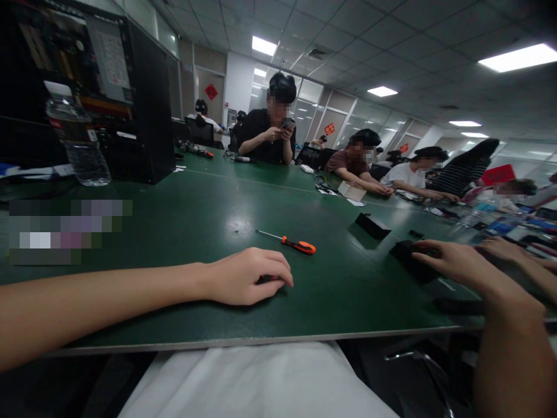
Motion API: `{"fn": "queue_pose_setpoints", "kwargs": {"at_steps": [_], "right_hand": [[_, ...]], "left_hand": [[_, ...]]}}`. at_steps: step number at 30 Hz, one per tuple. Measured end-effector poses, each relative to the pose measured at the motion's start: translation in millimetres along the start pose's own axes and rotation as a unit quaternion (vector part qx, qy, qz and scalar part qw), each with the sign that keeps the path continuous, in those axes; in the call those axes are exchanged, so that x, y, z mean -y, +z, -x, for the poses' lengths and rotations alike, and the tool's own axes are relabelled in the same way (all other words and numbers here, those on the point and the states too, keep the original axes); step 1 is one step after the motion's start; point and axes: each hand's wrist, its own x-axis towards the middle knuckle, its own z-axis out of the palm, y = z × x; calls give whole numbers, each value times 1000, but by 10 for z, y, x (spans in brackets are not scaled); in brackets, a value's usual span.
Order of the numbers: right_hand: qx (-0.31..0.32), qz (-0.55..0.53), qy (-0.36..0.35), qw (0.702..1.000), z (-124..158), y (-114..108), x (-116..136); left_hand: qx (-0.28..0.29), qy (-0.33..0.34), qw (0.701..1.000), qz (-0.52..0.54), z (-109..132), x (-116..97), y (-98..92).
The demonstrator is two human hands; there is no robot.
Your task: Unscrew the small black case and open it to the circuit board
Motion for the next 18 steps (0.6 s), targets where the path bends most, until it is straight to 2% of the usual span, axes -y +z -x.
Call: {"fn": "queue_pose_setpoints", "kwargs": {"at_steps": [9,18], "right_hand": [[41,-6,27,999,-14,-55,63],[68,-9,33,997,-111,-54,-26]], "left_hand": [[1,-2,1000,-3,6,7,-2],[4,0,1000,-4,4,14,5]]}}
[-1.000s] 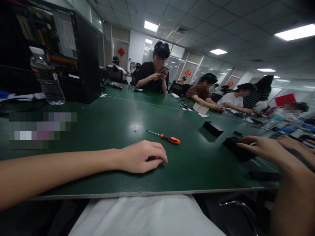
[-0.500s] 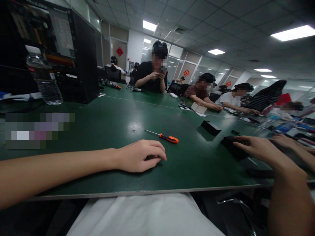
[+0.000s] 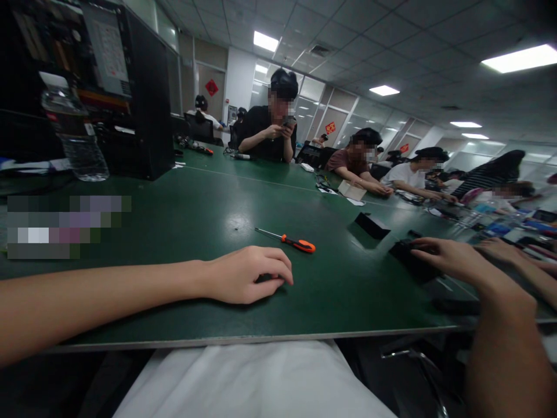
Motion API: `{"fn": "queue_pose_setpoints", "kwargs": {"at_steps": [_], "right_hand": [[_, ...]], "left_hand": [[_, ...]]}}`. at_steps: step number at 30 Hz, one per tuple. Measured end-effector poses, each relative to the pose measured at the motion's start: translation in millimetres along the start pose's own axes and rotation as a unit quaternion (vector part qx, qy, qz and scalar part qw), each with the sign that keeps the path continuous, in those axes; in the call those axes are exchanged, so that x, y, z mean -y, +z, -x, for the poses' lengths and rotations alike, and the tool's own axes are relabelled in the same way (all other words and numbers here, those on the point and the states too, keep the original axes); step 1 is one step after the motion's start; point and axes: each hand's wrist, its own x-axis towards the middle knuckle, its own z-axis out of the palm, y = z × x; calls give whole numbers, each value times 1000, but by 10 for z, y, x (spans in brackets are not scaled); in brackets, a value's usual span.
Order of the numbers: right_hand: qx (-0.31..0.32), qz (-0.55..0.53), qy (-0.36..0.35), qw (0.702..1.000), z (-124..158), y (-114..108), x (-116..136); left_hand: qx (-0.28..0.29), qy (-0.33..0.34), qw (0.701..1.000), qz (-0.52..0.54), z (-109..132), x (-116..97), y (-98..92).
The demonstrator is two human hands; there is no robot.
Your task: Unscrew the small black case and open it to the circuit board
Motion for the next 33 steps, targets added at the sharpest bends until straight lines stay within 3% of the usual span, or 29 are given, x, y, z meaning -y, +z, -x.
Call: {"fn": "queue_pose_setpoints", "kwargs": {"at_steps": [8,19,22,28,30,33], "right_hand": [[27,-19,-8,999,-51,-56,-52],[55,-9,43,998,-29,-119,42],[21,-15,36,999,-17,-228,90],[-117,-50,-13,992,-98,-606,142],[-141,-66,-29,987,-149,-610,159],[-137,-86,-64,985,-207,-433,217]], "left_hand": [[-4,-7,1000,3,-1,-17,-9],[2,-8,1000,0,-5,-6,-1],[1,-6,1000,3,-5,-8,-4],[4,-8,1000,1,-2,-10,-8],[6,-9,1000,-1,-4,-10,-8],[10,-8,1000,-2,-8,-8,-7]]}}
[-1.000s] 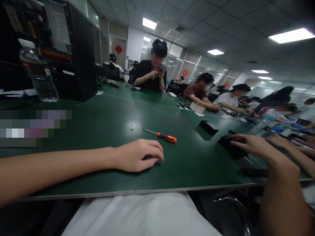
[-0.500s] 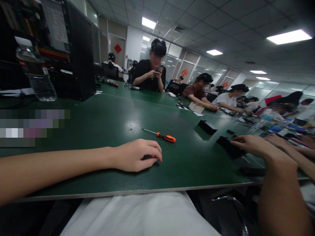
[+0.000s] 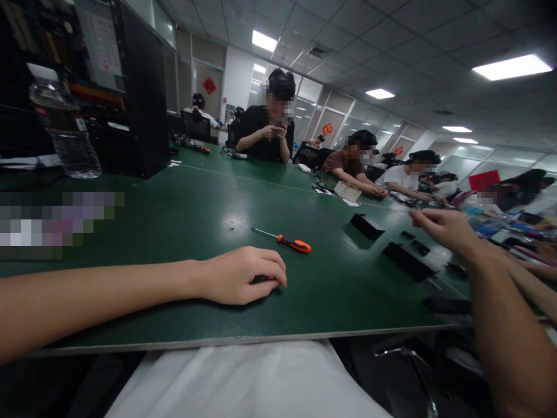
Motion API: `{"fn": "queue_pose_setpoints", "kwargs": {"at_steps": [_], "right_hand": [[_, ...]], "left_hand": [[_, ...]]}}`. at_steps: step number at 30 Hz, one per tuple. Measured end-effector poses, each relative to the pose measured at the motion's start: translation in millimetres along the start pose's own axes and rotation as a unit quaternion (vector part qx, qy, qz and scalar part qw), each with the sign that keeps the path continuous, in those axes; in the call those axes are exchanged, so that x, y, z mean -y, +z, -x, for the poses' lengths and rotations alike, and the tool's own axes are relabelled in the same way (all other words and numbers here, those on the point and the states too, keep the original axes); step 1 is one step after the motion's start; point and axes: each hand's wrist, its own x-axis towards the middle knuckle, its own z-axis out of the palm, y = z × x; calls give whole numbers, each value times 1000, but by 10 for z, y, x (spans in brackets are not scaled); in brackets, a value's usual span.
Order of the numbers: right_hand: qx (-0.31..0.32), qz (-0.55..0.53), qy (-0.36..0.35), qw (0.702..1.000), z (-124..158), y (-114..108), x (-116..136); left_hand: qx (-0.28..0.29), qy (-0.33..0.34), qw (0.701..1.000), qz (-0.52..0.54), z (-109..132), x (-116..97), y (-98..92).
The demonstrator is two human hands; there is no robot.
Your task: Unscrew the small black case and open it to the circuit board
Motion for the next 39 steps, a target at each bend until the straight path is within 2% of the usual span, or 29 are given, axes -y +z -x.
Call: {"fn": "queue_pose_setpoints", "kwargs": {"at_steps": [3,6,10,14,18,24,34,39], "right_hand": [[22,-14,-29,999,37,265,39],[13,-14,-42,999,56,413,72],[-20,-14,-45,999,39,435,87],[7,-31,-60,998,30,486,72],[8,-39,-65,997,45,548,5],[19,-58,-79,995,103,545,-63],[28,-54,-65,996,210,452,69],[82,-47,-36,995,139,331,30]], "left_hand": [[1,-1,1000,-4,-2,2,1],[2,1,1000,-6,-2,-2,-1],[2,3,1000,-2,1,-7,-4],[-2,8,1000,-1,4,2,-1],[-1,10,1000,-7,6,11,5],[7,4,1000,-12,5,-4,-6],[7,4,1000,-10,8,0,-6],[1,8,1000,-7,1,0,-2]]}}
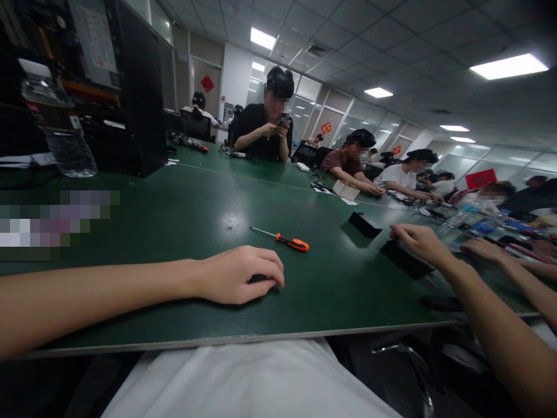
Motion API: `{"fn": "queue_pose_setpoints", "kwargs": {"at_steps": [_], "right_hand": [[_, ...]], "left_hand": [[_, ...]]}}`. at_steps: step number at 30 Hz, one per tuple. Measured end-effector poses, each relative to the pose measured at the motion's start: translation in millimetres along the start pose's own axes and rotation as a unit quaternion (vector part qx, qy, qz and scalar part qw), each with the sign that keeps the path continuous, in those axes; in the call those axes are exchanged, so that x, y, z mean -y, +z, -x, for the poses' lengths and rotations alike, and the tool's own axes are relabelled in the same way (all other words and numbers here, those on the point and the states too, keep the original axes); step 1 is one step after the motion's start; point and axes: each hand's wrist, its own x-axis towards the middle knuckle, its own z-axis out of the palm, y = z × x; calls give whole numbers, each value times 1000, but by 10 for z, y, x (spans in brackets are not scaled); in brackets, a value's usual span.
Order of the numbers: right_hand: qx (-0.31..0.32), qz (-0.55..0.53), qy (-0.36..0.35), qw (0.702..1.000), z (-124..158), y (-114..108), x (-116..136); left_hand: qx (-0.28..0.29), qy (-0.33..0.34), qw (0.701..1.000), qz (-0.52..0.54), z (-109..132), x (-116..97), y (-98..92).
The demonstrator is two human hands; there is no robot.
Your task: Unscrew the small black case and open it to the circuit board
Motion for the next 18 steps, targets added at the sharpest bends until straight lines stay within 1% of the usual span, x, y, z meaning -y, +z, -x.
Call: {"fn": "queue_pose_setpoints", "kwargs": {"at_steps": [4,6,8,11,14,16,18], "right_hand": [[85,-3,55,995,-253,-225,-37],[140,-4,98,985,-411,-320,-17],[196,4,138,971,-566,-366,39],[256,37,173,950,-782,-330,186],[293,88,177,935,-978,-212,384],[298,134,162,931,-1100,-121,546],[268,183,116,939,-1213,-38,742]], "left_hand": [[2,-3,1000,2,-4,-5,-5],[6,-4,1000,2,-4,-8,-9],[6,-5,1000,4,-4,-10,-12],[-2,-3,1000,10,-2,-8,-7],[-3,-2,1000,9,1,-4,4],[2,-2,1000,5,3,-1,9],[7,-2,1000,2,4,-1,7]]}}
